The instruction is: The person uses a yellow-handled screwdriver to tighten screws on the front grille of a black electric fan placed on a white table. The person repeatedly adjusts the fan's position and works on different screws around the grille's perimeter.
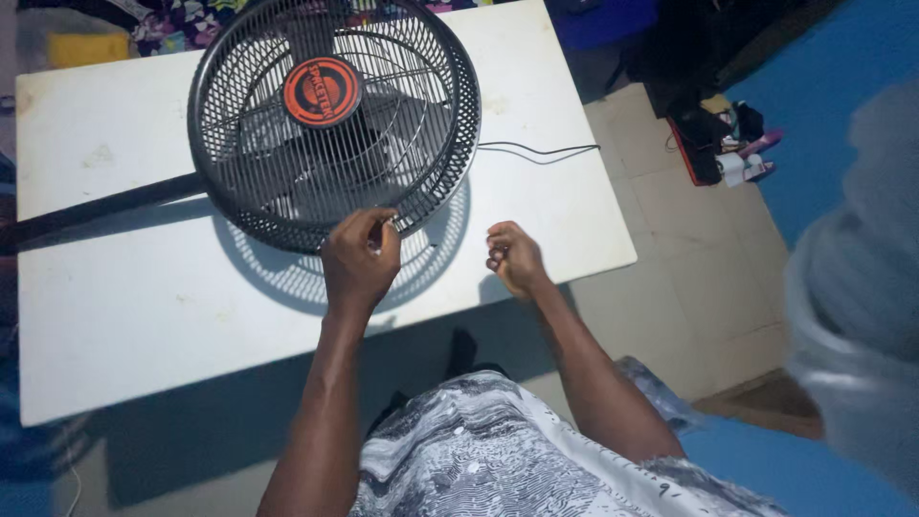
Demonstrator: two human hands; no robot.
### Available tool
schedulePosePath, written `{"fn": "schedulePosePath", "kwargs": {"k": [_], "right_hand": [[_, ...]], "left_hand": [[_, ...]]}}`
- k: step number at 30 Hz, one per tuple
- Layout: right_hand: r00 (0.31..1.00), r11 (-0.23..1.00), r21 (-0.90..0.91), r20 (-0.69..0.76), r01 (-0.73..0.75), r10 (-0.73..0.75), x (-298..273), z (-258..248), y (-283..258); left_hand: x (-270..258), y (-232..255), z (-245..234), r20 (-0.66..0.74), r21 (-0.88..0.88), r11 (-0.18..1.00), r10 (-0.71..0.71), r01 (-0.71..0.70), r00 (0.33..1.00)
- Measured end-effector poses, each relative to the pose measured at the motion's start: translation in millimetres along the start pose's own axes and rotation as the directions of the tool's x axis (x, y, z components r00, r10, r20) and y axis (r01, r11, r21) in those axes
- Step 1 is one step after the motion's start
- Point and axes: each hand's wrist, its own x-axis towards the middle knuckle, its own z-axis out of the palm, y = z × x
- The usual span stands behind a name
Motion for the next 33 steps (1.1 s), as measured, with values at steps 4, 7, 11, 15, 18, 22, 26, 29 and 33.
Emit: {"fn": "schedulePosePath", "kwargs": {"k": [4, 7, 11, 15, 18, 22, 26, 29, 33], "right_hand": [[0.993, 0.702, -0.712, -0.097, -0.024, -0.064, 39, -9, 32], [0.985, 0.422, -0.896, 0.079, 0.138, -0.155, 55, -3, 48], [0.981, 0.265, -0.946, 0.168, 0.189, -0.100, 73, 2, 60], [0.890, 0.063, -0.896, 0.424, 0.439, -0.169, 87, -4, 82], [0.853, -0.104, -0.874, 0.487, 0.475, -0.190, 97, -9, 93], [0.837, -0.103, -0.864, 0.503, 0.493, -0.215, 94, -10, 94], [0.851, -0.147, -0.872, 0.488, 0.467, -0.193, 84, 5, 81], [0.962, -0.107, -0.956, 0.274, 0.273, 0.006, 79, 11, 61], [0.998, 0.073, -0.997, 0.031, 0.035, -0.046, 76, -8, 40]], "left_hand": [[27, 9, 18, 0.012, -0.006, 1.000, 0.019, -0.019, 1.000], [36, 13, 31, 0.024, -0.011, 0.999, 0.032, -0.031, 0.999], [46, 18, 42, 0.067, 0.060, 0.998, -0.011, 0.007, 0.998], [53, 14, 41, 0.071, 0.079, 0.997, -0.006, 0.000, 0.997], [58, 10, 37, 0.088, 0.053, 0.999, -0.015, 0.010, 0.996], [64, 5, 41, 0.082, 0.093, 0.996, -0.021, 0.014, 0.996], [68, 5, 49, 0.082, 0.097, 0.992, 0.071, -0.079, 0.994], [72, 9, 58, 0.064, 0.069, 0.994, 0.079, -0.083, 0.995], [78, 10, 67, 0.116, 0.051, 0.994, 0.095, -0.101, 0.989]]}}
